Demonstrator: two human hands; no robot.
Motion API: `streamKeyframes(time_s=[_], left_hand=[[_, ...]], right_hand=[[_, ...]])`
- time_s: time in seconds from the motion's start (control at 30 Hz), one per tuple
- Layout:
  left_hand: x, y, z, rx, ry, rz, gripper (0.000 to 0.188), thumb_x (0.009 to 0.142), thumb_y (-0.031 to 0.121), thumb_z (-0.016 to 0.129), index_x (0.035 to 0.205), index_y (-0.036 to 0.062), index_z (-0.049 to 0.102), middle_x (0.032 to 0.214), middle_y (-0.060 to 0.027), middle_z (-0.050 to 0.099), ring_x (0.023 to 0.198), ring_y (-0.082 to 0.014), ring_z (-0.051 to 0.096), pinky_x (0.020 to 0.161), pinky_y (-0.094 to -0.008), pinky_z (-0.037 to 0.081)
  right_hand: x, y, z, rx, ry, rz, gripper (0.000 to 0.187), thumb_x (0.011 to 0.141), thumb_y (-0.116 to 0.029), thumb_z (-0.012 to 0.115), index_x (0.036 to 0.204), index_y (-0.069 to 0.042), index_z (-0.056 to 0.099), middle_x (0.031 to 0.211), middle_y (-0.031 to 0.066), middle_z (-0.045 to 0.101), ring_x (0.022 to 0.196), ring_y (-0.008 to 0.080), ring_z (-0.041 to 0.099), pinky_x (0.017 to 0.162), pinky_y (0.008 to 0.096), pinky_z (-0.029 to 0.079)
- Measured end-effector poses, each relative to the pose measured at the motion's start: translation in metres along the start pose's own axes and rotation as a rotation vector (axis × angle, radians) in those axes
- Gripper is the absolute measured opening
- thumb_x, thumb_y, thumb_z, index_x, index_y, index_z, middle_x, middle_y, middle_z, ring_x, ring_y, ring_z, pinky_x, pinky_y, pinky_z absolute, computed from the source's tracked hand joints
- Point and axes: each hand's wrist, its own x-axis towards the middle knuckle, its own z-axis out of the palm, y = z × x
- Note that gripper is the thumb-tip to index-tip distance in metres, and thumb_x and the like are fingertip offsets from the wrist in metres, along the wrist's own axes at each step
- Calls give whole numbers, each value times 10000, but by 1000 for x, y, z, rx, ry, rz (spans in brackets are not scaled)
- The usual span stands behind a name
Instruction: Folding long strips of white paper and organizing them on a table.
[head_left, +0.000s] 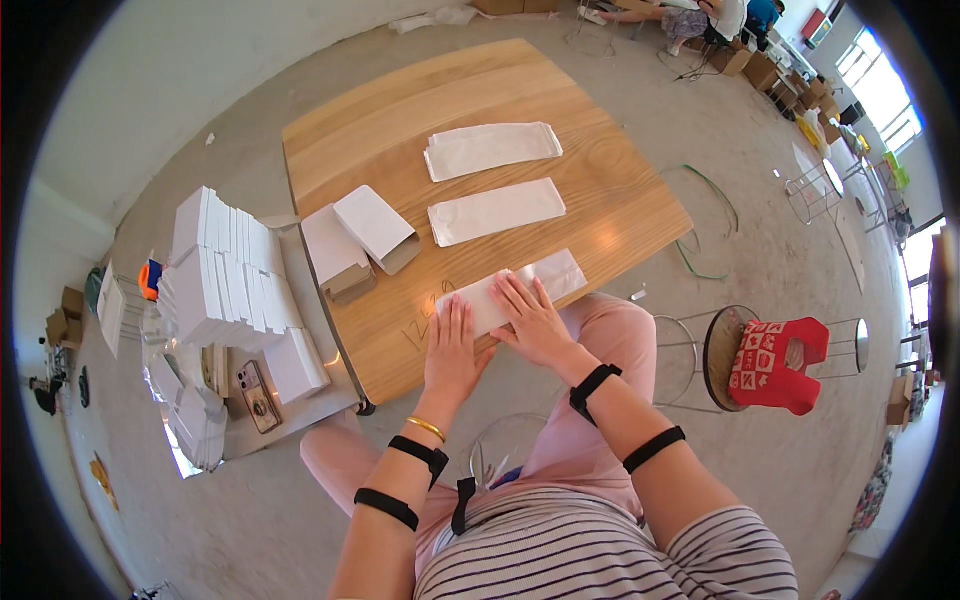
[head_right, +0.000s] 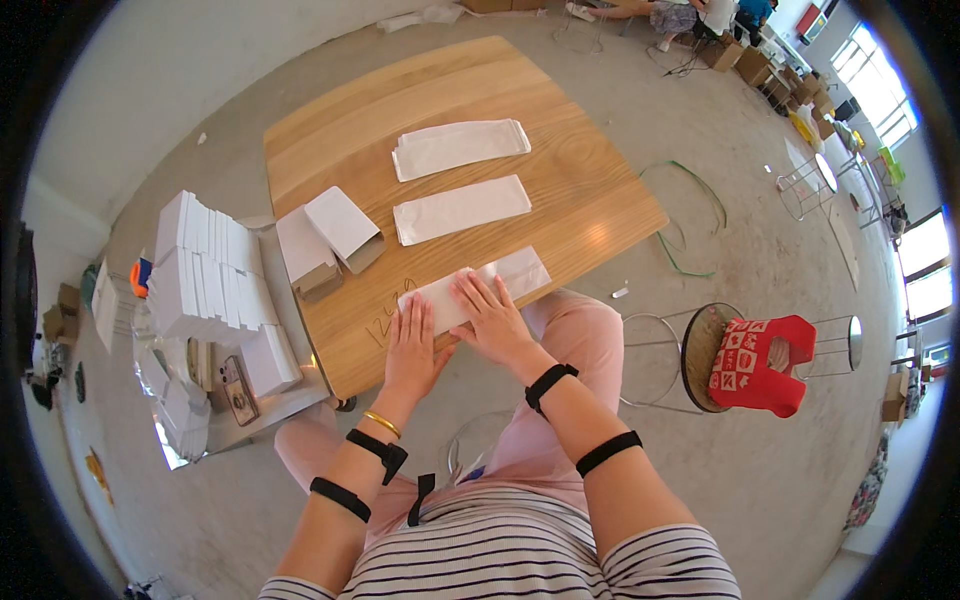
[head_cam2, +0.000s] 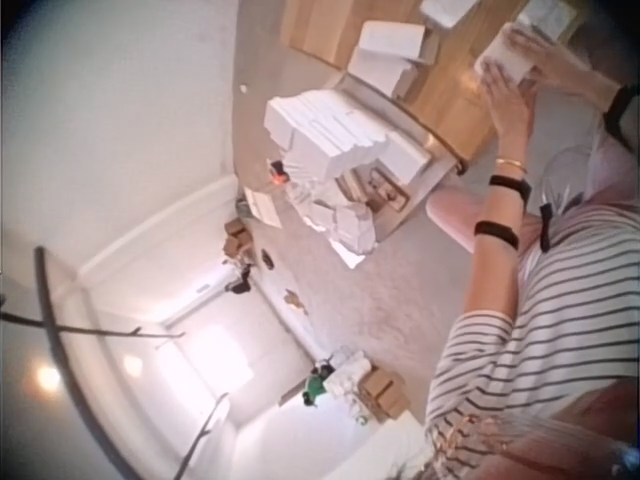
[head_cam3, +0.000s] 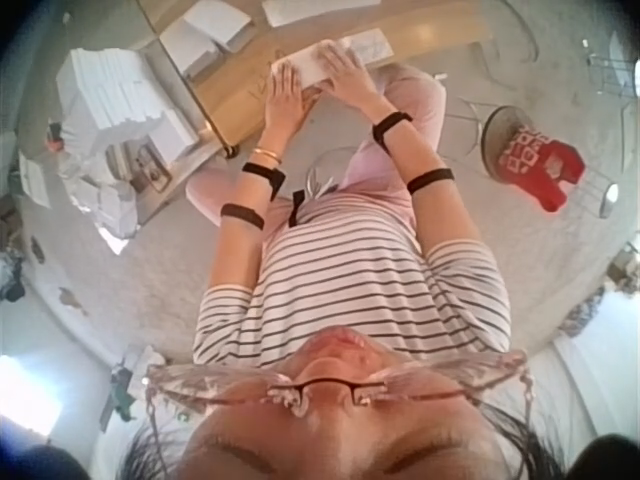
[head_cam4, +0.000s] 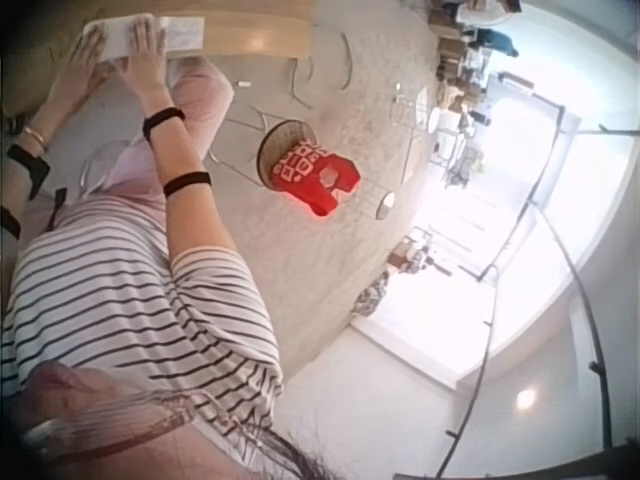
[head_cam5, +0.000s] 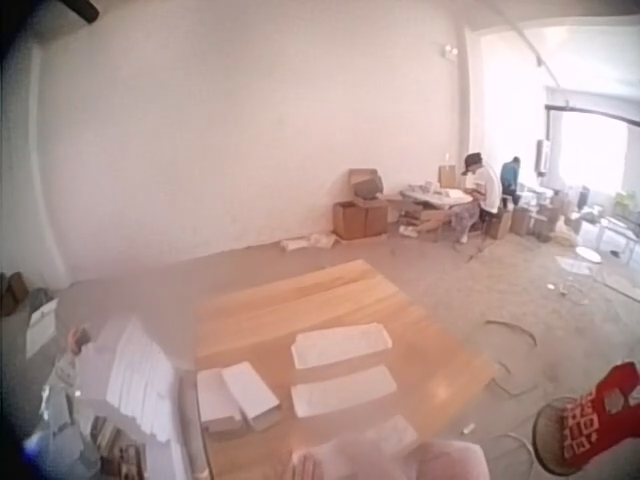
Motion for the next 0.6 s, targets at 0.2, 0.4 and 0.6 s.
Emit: streamKeyframes(time_s=[0.2, 0.4, 0.6], left_hand=[[-6, -1, -5, -4, -15, -30, 859, 943, 502, 544, 1556, 14, 192, 1609, -253, 158, 1506, -388, 127, 1211, -545, 109], [-14, 2, -11, -124, 115, -46, 796, 965, 427, 541, 1557, 23, 195, 1604, -289, 127, 1496, -442, 112, 1194, -585, 102], [-31, 9, -20, -310, 223, -122, 735, 970, 332, 552, 1540, 0, 227, 1605, -270, 151, 1488, -454, 134, 1188, -574, 126]], right_hand=[[11, -2, -8, 27, -63, 10, 713, 974, -506, 493, 1538, -112, 305, 1621, 113, 239, 1509, 272, 186, 1209, 535, 131], [77, 2, -14, 124, 61, 74, 680, 984, -475, 493, 1541, -130, 313, 1618, 138, 230, 1505, 287, 193, 1209, 536, 126], [116, 22, -1, -5, -3, 309, 681, 973, -446, 520, 1516, -72, 346, 1588, 133, 295, 1506, 286, 181, 1219, 502, 124]])
